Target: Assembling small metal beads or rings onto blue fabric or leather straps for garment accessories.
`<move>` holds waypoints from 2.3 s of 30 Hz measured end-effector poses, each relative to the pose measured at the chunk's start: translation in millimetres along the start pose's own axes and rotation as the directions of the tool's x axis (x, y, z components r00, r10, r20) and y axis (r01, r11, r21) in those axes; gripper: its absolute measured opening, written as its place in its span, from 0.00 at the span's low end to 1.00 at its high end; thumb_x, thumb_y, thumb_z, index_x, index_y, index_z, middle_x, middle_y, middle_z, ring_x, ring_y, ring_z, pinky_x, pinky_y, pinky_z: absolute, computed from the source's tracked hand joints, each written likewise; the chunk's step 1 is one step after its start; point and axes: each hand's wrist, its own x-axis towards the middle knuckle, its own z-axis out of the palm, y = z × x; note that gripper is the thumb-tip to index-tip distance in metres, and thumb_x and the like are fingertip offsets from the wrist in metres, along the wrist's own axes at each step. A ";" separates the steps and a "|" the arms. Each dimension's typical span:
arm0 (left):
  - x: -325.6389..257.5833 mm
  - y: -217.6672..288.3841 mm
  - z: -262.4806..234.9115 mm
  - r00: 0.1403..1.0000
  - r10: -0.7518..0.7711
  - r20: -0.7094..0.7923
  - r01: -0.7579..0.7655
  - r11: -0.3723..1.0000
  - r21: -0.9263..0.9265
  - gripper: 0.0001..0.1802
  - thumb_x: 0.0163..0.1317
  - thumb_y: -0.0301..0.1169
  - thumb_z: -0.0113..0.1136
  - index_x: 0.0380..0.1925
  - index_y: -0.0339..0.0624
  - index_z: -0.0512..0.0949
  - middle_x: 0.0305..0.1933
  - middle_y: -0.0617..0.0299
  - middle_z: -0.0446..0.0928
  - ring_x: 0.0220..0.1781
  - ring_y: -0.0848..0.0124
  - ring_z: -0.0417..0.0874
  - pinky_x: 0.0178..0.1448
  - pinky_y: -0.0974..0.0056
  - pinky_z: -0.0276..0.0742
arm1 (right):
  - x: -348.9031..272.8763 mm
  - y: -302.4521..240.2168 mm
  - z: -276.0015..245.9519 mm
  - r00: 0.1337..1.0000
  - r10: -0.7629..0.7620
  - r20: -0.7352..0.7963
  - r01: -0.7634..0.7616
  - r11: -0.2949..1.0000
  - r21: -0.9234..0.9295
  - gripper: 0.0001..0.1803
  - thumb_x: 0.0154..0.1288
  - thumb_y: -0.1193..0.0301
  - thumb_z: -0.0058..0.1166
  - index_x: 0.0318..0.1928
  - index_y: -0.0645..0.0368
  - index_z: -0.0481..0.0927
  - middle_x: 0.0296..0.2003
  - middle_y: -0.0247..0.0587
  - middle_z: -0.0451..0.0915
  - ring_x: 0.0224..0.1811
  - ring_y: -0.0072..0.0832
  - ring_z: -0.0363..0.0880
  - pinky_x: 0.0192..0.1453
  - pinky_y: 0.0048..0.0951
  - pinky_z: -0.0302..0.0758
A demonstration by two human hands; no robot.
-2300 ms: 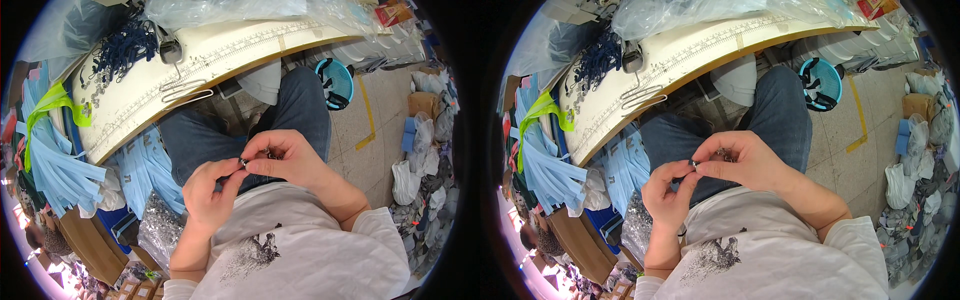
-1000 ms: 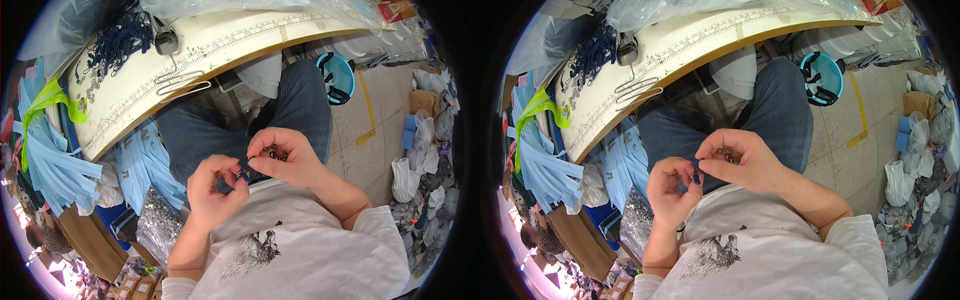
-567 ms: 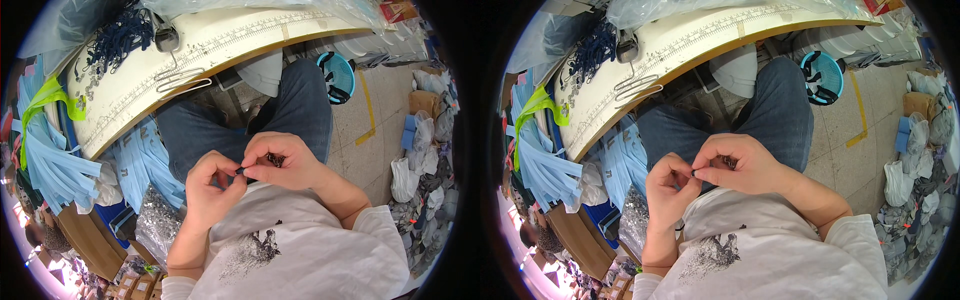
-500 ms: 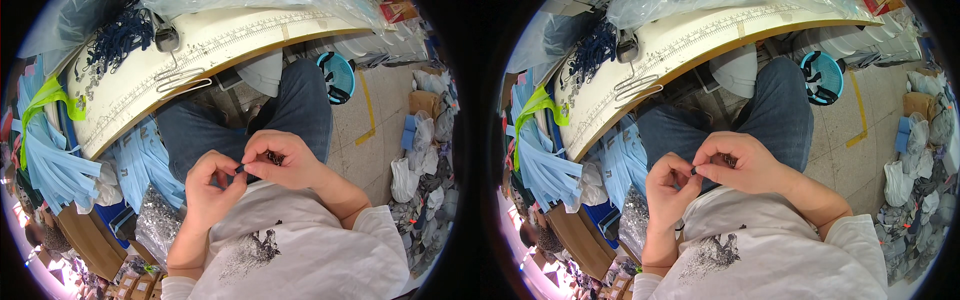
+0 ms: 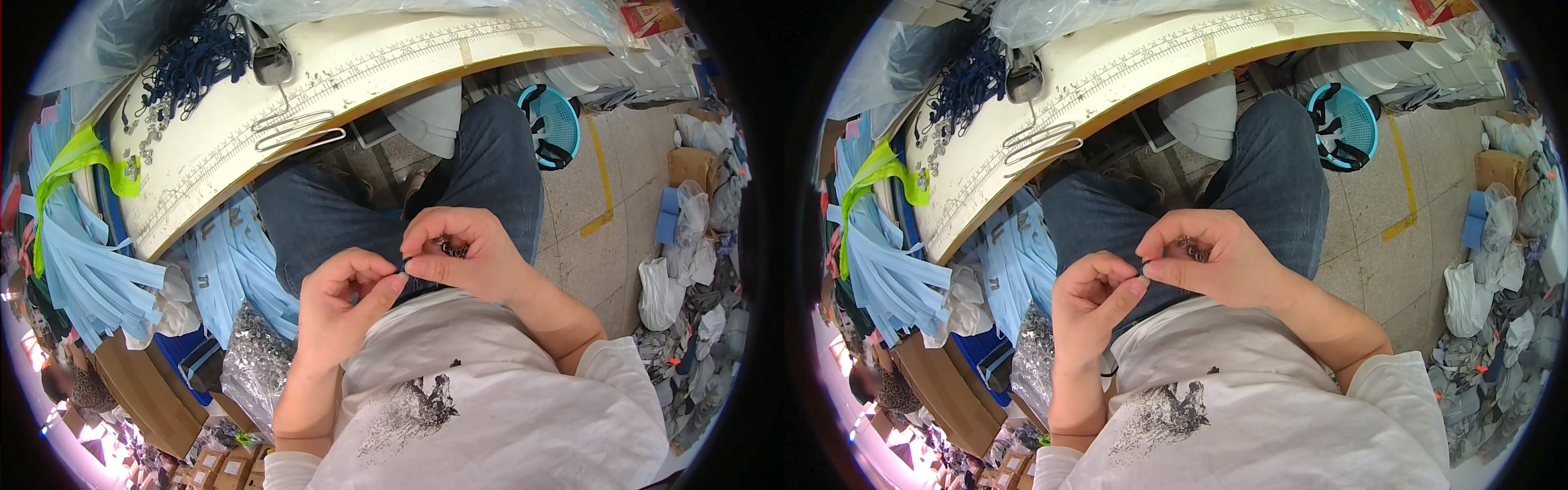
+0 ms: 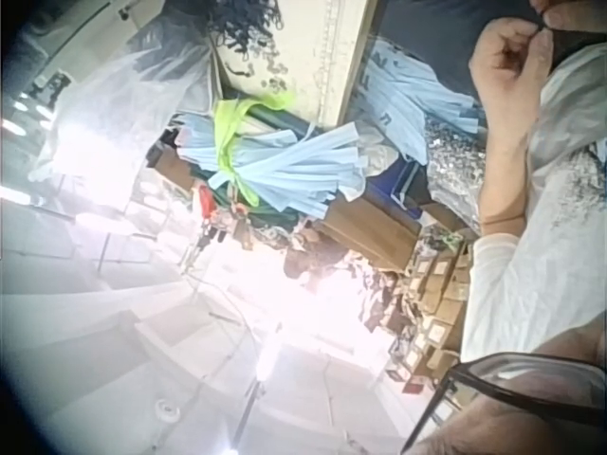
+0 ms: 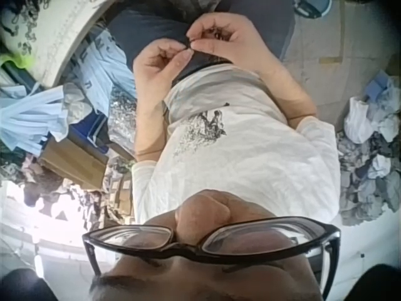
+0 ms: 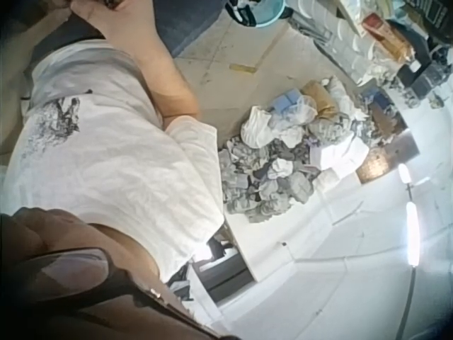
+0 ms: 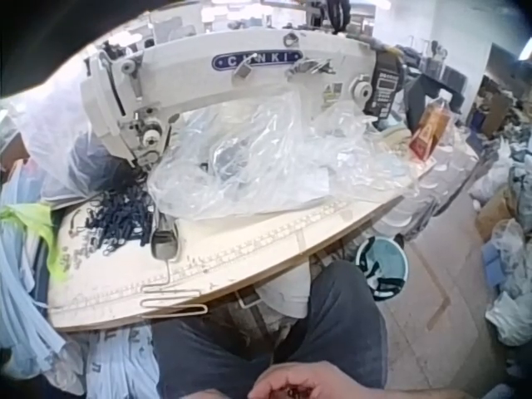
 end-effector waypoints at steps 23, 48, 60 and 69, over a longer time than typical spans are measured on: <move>1.8 -13.2 5.7 0.938 0.328 -0.108 -0.255 0.869 0.423 0.17 0.49 0.13 0.69 0.40 0.33 0.79 0.41 0.60 0.80 0.33 0.80 0.75 0.35 0.75 0.72 | 5.3 -1.5 2.5 1.000 -0.021 -0.008 0.020 1.000 -0.013 0.04 0.65 0.74 0.61 0.38 0.61 0.82 0.32 0.26 0.79 0.32 0.09 0.72 0.34 0.14 0.68; 11.8 -12.4 4.7 0.904 0.427 0.014 -0.402 0.839 0.366 0.15 0.58 0.11 0.60 0.46 0.29 0.77 0.43 0.55 0.77 0.40 0.74 0.78 0.44 0.72 0.79 | 4.0 -20.4 6.9 0.985 0.154 -0.074 -0.121 0.935 0.334 0.08 0.74 0.67 0.49 0.42 0.58 0.74 0.29 0.30 0.73 0.20 0.09 0.61 0.19 0.13 0.56; 12.3 -13.7 17.7 0.857 0.501 -0.120 -0.514 0.817 -0.264 0.16 0.59 0.12 0.58 0.48 0.30 0.75 0.40 0.48 0.80 0.38 0.67 0.82 0.42 0.68 0.81 | 5.8 -28.5 18.1 0.988 0.121 -0.098 -0.056 0.867 0.496 0.08 0.74 0.67 0.49 0.44 0.58 0.74 0.28 0.28 0.72 0.19 0.09 0.60 0.19 0.14 0.54; 7.0 -9.1 10.1 0.941 0.305 -0.144 -0.326 0.934 -0.150 0.15 0.68 0.30 0.57 0.52 0.37 0.72 0.33 0.50 0.81 0.28 0.72 0.78 0.31 0.71 0.73 | 92.7 -162.9 0.1 0.802 -0.509 -0.312 0.492 0.860 -0.136 0.12 0.68 0.68 0.56 0.47 0.62 0.79 0.27 0.28 0.73 0.18 0.09 0.61 0.19 0.15 0.55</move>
